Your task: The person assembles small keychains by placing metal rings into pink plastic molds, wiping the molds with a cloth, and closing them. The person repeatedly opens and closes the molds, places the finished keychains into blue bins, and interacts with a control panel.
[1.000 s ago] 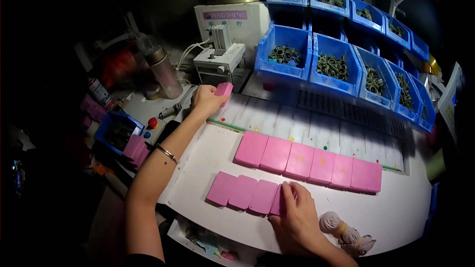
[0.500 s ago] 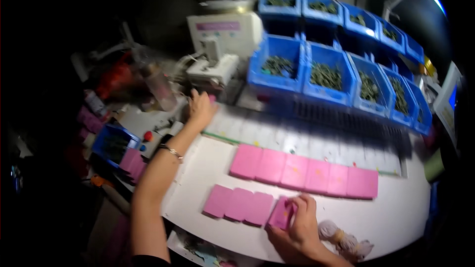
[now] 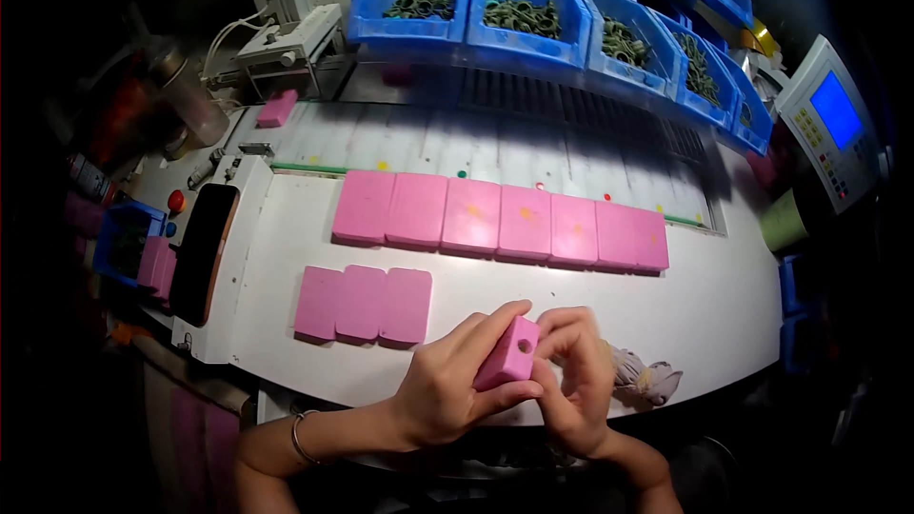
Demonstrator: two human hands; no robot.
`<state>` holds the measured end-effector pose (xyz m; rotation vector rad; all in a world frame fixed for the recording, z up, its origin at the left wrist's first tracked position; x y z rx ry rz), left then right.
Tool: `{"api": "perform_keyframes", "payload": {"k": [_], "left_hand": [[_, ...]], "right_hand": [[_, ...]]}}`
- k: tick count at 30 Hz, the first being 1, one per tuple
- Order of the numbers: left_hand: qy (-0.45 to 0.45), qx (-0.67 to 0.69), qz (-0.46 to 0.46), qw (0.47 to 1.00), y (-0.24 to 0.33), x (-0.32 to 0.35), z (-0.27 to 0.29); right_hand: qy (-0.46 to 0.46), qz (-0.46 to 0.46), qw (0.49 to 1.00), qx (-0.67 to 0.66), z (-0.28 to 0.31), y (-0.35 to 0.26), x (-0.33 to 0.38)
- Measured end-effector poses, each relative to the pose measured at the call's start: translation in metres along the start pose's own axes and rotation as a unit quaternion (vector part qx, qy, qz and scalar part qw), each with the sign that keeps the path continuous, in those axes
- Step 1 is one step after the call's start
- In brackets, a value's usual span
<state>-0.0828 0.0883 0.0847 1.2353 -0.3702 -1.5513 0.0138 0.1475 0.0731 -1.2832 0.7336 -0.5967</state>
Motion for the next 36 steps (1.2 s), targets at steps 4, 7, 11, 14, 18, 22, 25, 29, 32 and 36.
{"api": "perform_keyframes", "payload": {"k": [4,7,11,14,18,22,25,29,32,36], "left_hand": [[0.068,-0.046,-0.082,0.993,0.008,0.006,-0.006],[0.058,-0.017,-0.027,0.998,0.002,0.013,-0.018],[0.125,0.209,0.137,0.960,-0.034,0.025,-0.025],[0.231,0.371,0.259,0.861,-0.067,0.021,-0.011],[0.150,0.232,0.275,0.921,-0.075,0.039,-0.006],[0.107,0.276,0.305,0.905,-0.075,0.039,-0.024],[0.074,0.408,0.332,0.847,-0.058,0.030,-0.048],[0.030,0.408,0.368,0.835,-0.047,0.032,-0.059],[-0.036,0.392,0.328,0.859,-0.025,0.028,-0.063],[0.065,0.468,0.360,0.804,-0.039,0.042,-0.069]], "right_hand": [[-0.154,-0.307,0.918,-0.200,-0.021,0.050,0.018],[-0.216,-0.223,0.946,-0.090,-0.023,0.041,0.023],[-0.153,-0.109,0.980,-0.071,-0.025,0.034,0.033],[-0.082,-0.035,0.996,-0.026,-0.022,0.007,0.040],[-0.235,-0.137,0.905,0.328,-0.016,0.051,0.033],[-0.080,-0.091,0.889,0.442,0.013,0.022,0.022],[-0.071,0.100,0.950,0.289,-0.006,-0.032,0.012],[-0.074,0.194,0.939,0.275,-0.014,-0.031,0.019],[-0.006,0.242,0.922,0.302,-0.013,-0.033,0.024],[0.077,0.276,0.907,0.309,-0.007,-0.033,0.032]]}}
Point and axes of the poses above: each hand's wrist, its own x-axis away from the middle knuckle, its own z-axis out of the back of the hand, y = z × x, the point moved 10 cm from there along -x, towards the middle knuckle, and after that the axes turned 9 degrees about -z, right-handed, at the moved point
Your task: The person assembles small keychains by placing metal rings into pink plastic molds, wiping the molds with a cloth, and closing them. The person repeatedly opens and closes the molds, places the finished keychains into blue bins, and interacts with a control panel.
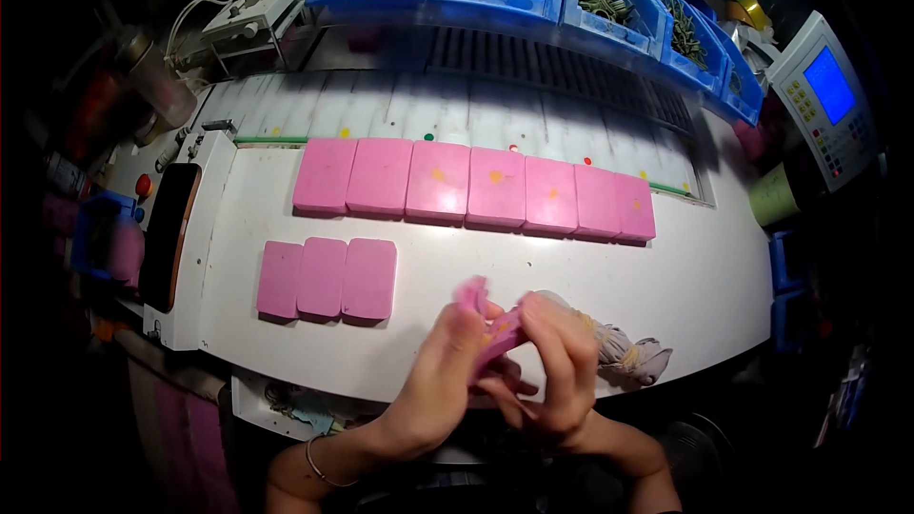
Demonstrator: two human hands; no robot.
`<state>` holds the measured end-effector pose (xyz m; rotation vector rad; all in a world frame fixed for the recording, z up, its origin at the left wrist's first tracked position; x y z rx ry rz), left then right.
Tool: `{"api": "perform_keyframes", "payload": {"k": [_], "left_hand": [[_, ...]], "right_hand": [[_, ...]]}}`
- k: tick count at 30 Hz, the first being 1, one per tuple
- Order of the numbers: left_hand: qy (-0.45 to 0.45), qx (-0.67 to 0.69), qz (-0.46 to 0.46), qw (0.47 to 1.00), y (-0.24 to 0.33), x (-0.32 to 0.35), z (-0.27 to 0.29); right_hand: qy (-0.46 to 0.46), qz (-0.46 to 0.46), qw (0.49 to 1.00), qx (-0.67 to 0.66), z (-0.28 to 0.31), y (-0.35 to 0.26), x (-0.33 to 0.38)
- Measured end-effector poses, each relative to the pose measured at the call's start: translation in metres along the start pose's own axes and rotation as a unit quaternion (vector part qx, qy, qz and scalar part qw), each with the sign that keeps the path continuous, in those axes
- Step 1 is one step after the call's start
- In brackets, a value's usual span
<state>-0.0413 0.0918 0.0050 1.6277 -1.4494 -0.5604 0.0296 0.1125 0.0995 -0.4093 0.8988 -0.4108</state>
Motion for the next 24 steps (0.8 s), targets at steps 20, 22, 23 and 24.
{"api": "perform_keyframes", "payload": {"k": [20,22,23,24], "left_hand": [[-0.021,-0.051,-0.135,0.989,0.022,0.000,-0.001],[-0.023,-0.086,-0.150,0.985,0.026,0.001,-0.002],[-0.013,-0.096,-0.150,0.984,0.026,0.002,0.000],[-0.004,-0.106,-0.150,0.983,0.027,0.002,0.000]], "right_hand": [[-0.030,-0.282,0.926,-0.251,-0.004,0.039,-0.007],[-0.044,-0.253,0.944,-0.207,-0.004,0.035,-0.012],[-0.051,-0.238,0.952,-0.186,-0.005,0.033,-0.012],[-0.063,-0.257,0.940,-0.214,-0.007,0.037,-0.009]]}}
Point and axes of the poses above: each hand's wrist, its own x-axis away from the middle knuckle, its own z-axis out of the back of the hand, y = z × x, the point moved 10 cm from there along -x, towards the middle knuckle, and after that the axes turned 9 degrees about -z, right-handed, at the moved point
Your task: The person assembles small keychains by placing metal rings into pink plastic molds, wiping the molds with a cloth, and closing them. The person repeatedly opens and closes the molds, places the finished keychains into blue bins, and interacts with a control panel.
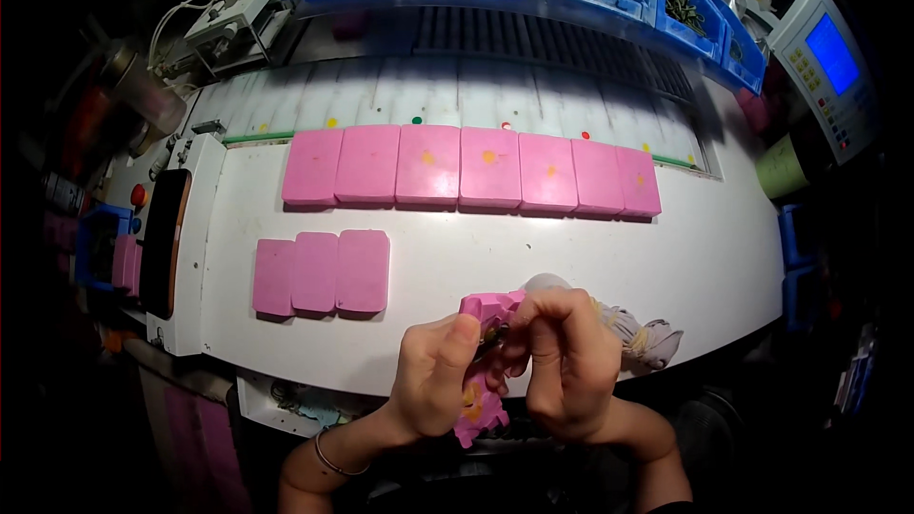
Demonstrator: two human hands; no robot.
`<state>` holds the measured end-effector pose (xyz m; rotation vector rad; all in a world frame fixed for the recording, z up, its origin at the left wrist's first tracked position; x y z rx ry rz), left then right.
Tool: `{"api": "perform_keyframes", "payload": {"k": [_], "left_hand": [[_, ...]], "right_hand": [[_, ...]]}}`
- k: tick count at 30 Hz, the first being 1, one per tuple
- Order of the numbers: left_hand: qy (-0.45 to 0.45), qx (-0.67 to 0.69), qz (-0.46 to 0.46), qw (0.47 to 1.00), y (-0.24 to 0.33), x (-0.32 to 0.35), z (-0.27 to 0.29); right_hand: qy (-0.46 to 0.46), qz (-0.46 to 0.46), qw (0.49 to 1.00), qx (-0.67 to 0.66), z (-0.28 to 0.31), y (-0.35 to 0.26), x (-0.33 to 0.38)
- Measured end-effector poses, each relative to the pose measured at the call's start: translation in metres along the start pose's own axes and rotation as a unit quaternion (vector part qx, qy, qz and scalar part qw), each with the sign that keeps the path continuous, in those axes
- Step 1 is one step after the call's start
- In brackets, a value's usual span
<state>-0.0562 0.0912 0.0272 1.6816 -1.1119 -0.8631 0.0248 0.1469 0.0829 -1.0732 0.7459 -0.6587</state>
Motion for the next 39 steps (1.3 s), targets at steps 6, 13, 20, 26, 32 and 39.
{"api": "perform_keyframes", "payload": {"k": [6,13,20,26,32,39], "left_hand": [[0.014,-0.036,-0.006,0.999,0.009,-0.004,0.004],[-0.004,-0.041,0.033,0.999,0.009,-0.005,0.006],[0.020,-0.006,0.066,0.998,0.004,-0.004,0.006],[0.043,-0.008,0.091,0.995,-0.004,-0.009,0.010],[0.026,0.188,0.127,0.974,-0.032,-0.007,0.013],[-0.044,0.000,-0.024,0.999,0.010,0.011,0.001]], "right_hand": [[-0.027,-0.019,0.998,-0.055,-0.001,-0.005,-0.002],[-0.078,-0.014,0.996,-0.029,0.000,-0.008,-0.003],[-0.030,0.063,0.997,-0.018,0.004,-0.023,0.009],[0.008,0.099,0.995,-0.011,0.010,-0.028,0.016],[-0.055,0.028,0.988,-0.143,0.017,-0.011,0.018],[-0.007,0.063,0.998,0.013,0.020,-0.012,0.023]]}}
Point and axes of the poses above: each hand's wrist, its own x-axis away from the middle knuckle, its own z-axis out of the back of the hand, y = z × x, the point moved 10 cm from there along -x, towards the middle knuckle, and after that the axes turned 9 degrees about -z, right-handed, at the moved point
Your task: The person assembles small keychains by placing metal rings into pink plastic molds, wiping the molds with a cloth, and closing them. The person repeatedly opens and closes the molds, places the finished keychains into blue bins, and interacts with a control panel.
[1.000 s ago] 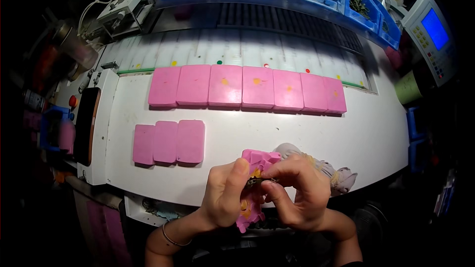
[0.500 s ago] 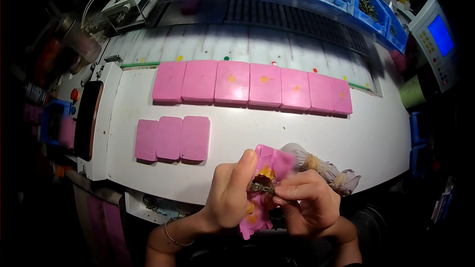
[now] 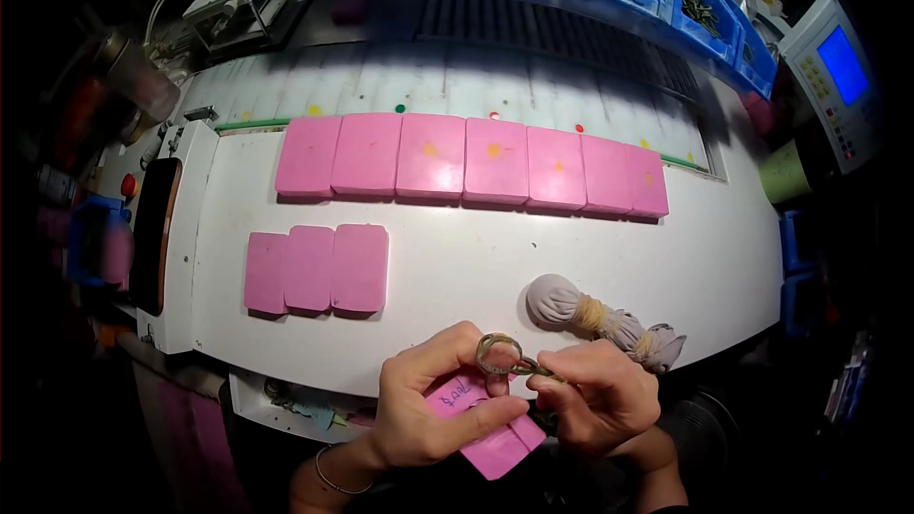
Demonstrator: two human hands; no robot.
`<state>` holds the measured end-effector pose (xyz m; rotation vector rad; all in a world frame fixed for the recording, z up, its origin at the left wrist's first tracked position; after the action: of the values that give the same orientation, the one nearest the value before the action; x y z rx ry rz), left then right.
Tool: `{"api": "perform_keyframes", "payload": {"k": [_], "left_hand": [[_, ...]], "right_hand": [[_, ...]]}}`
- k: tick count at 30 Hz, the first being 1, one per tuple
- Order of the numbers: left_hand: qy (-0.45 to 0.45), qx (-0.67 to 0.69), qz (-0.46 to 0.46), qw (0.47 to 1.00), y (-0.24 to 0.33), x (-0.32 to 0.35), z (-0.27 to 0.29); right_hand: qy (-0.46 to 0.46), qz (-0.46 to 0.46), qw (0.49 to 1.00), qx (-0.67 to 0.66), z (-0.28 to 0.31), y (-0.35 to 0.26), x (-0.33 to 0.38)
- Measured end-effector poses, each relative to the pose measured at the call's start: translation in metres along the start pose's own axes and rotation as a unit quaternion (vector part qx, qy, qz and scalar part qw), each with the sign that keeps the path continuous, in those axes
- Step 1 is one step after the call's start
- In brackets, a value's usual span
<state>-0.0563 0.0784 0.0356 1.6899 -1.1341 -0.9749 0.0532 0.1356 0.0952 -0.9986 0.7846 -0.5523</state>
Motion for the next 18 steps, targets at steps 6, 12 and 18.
{"api": "perform_keyframes", "payload": {"k": [6,12,18], "left_hand": [[0.037,-0.061,-0.042,0.997,0.008,0.000,0.003],[0.066,-0.049,-0.017,0.996,0.006,0.003,0.003],[0.058,-0.125,-0.023,0.990,0.015,0.000,-0.002]], "right_hand": [[-0.131,-0.023,0.983,0.128,-0.017,0.005,0.000],[-0.096,-0.002,0.983,0.155,-0.012,-0.008,-0.004],[-0.175,-0.271,0.939,-0.117,-0.021,0.038,0.004]]}}
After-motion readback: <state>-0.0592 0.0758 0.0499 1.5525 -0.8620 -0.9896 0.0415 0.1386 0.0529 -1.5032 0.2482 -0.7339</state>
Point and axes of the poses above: each hand's wrist, its own x-axis away from the middle knuckle, its own z-axis out of the back of the hand, y = z × x, the point moved 10 cm from there along -x, towards the middle knuckle, and after that the axes turned 9 degrees about -z, right-handed, at the moved point
